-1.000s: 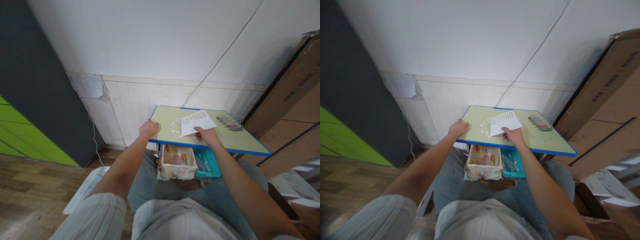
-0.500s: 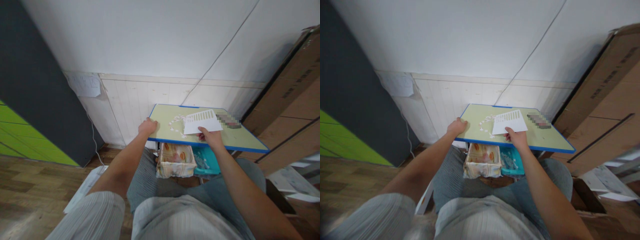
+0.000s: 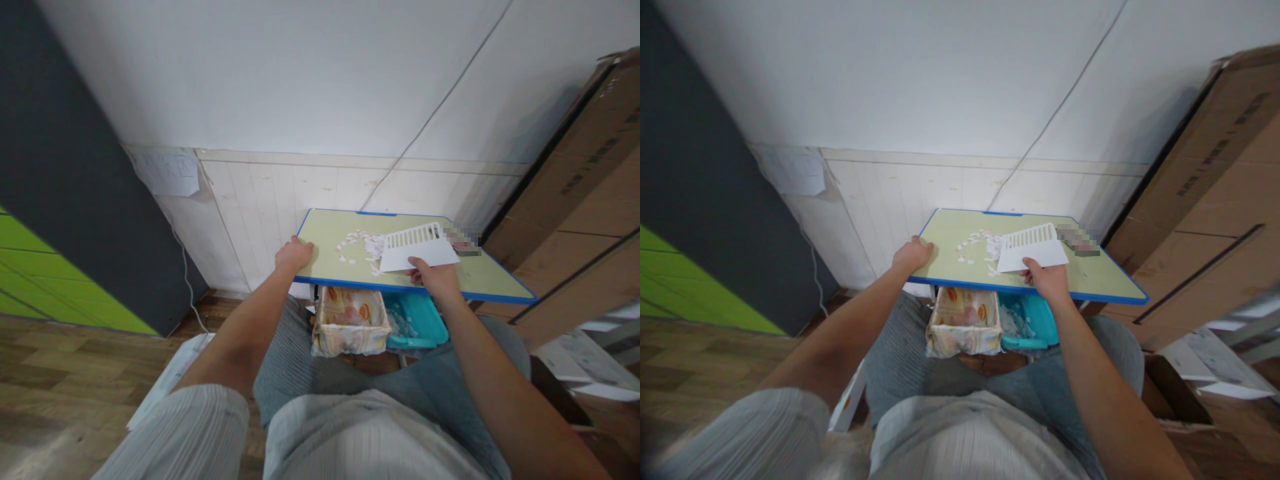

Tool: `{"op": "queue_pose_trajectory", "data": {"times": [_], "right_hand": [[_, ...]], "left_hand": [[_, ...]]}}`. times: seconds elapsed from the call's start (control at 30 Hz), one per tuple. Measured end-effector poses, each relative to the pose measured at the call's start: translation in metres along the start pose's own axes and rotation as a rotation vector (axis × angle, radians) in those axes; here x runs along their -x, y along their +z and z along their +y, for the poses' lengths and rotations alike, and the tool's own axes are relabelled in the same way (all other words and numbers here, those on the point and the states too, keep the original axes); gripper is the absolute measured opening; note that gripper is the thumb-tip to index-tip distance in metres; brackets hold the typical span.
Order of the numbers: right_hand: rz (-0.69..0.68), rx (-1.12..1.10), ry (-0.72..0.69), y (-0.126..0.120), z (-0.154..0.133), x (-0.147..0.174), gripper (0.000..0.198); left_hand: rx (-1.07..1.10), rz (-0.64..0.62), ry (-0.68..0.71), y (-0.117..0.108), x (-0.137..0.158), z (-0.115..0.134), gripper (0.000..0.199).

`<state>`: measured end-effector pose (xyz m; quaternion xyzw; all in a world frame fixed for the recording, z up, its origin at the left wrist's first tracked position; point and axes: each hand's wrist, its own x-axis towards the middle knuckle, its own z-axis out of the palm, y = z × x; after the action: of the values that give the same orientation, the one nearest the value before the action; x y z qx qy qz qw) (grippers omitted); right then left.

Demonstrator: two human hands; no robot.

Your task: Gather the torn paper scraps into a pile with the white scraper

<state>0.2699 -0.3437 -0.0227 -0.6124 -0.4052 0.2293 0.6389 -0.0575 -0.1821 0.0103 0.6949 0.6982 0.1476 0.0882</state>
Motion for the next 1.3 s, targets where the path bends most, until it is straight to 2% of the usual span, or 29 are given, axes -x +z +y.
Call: {"op": "queue_pose_trajectory", "data": {"times": [0.33,0.83,0.97,1.3], "right_hand": [[0.073,-0.061,-0.005,0.005,0.005,-0.002,0.03],[0.106,0.074,-0.06,-0.02,0.012,0.015,0.025],[0.059,0.107,-0.076,-0.02,0.01,0.026,0.029],[-0.057,0.104,-0.092,0.005,0.001,0.036,0.028]], "left_hand": [[0.005,0.003,-0.002,0.001,-0.001,0.0,0.068],[0.012,0.0,-0.009,0.0,0.0,0.001,0.068],[0.01,-0.002,-0.004,-0.001,0.001,0.001,0.068],[0.008,0.009,-0.005,0.0,0.0,0.001,0.066]]}}
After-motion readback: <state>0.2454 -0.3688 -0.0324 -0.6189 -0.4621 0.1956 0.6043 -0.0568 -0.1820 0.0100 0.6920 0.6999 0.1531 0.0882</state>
